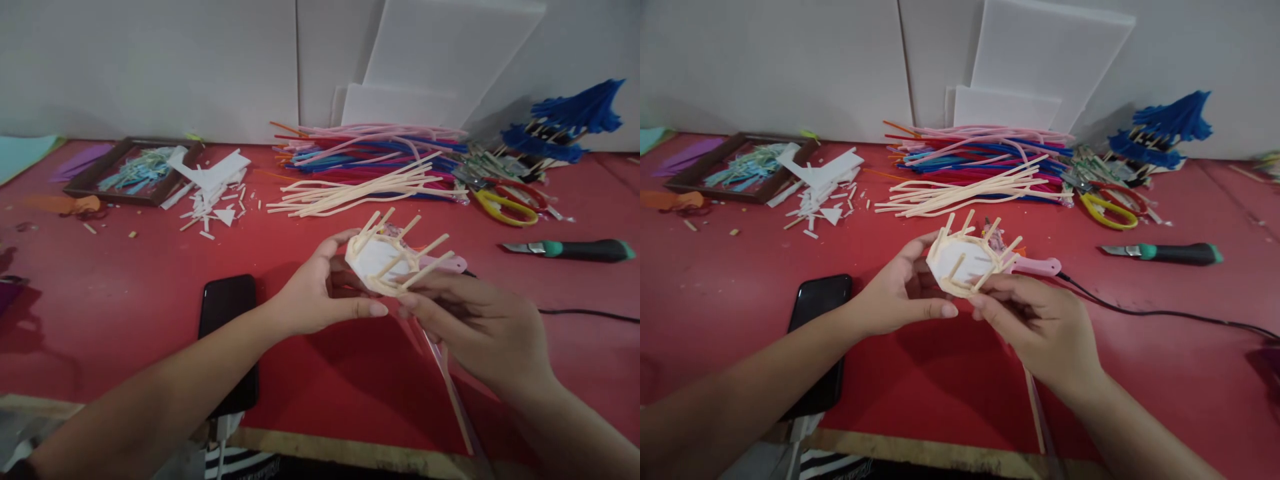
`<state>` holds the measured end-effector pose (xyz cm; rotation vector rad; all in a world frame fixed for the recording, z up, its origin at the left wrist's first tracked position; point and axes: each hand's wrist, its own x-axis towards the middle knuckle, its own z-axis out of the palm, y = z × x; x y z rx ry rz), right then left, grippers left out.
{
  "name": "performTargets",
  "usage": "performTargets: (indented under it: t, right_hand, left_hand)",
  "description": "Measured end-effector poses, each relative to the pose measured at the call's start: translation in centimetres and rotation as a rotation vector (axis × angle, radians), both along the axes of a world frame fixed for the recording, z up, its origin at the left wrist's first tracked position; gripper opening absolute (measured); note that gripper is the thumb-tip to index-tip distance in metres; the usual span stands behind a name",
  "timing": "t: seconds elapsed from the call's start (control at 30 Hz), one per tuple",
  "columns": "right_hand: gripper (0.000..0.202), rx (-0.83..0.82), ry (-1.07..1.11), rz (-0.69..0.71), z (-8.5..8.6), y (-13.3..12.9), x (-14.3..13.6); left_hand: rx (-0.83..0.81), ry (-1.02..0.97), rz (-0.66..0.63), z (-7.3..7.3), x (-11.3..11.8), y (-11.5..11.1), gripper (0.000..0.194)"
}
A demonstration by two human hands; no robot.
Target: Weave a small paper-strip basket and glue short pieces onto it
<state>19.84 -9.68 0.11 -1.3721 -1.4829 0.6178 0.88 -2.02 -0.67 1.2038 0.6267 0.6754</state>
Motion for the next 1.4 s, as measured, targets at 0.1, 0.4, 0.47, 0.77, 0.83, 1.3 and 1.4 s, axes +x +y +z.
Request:
performTargets:
  t: [0.1, 0.4, 0.47, 0.77, 0.83, 1.3, 1.4]
  right_hand:
    - [0.013, -0.154, 0.208, 0.002, 0.4, 0.4, 0.0]
    - [0.034, -0.331, 0.769, -0.013, 0.7, 2.2, 0.2]
    - [0.034, -0.336, 0.772, -0.007, 0.8, 2.1, 0.2]
    - [0.034, -0.321, 0.761, 0.021, 0.9, 2.2, 0.2]
    - [0.035, -0.315, 0.752, 0.026, 0.9, 2.2, 0.2]
    - [0.031, -0.304, 0.734, -0.002, 1.0, 2.2, 0.3]
    - [0.031, -0.306, 0.737, -0.001, 1.1, 2.1, 0.3]
  left_hand:
    - [-0.012, -0.01, 0.046, 0.1, 0.2, -0.1, 0.091]
    - [0.109, 0.046, 0.406, -0.3, -0.2, 1.2, 0.061]
    - [0.142, 0.079, 0.398, -0.3, -0.2, 1.2, 0.048]
    - [0.114, -0.052, 0.377, -0.1, 0.1, 0.6, 0.027]
    - [0.077, -0.029, 0.338, -0.2, 0.1, 0.5, 0.027]
    - [0.209, 0.109, 0.244, 0.0, -0.2, 0.0, 0.056]
    - [0.185, 0.119, 0.24, 0.0, 0.0, 0.0, 0.052]
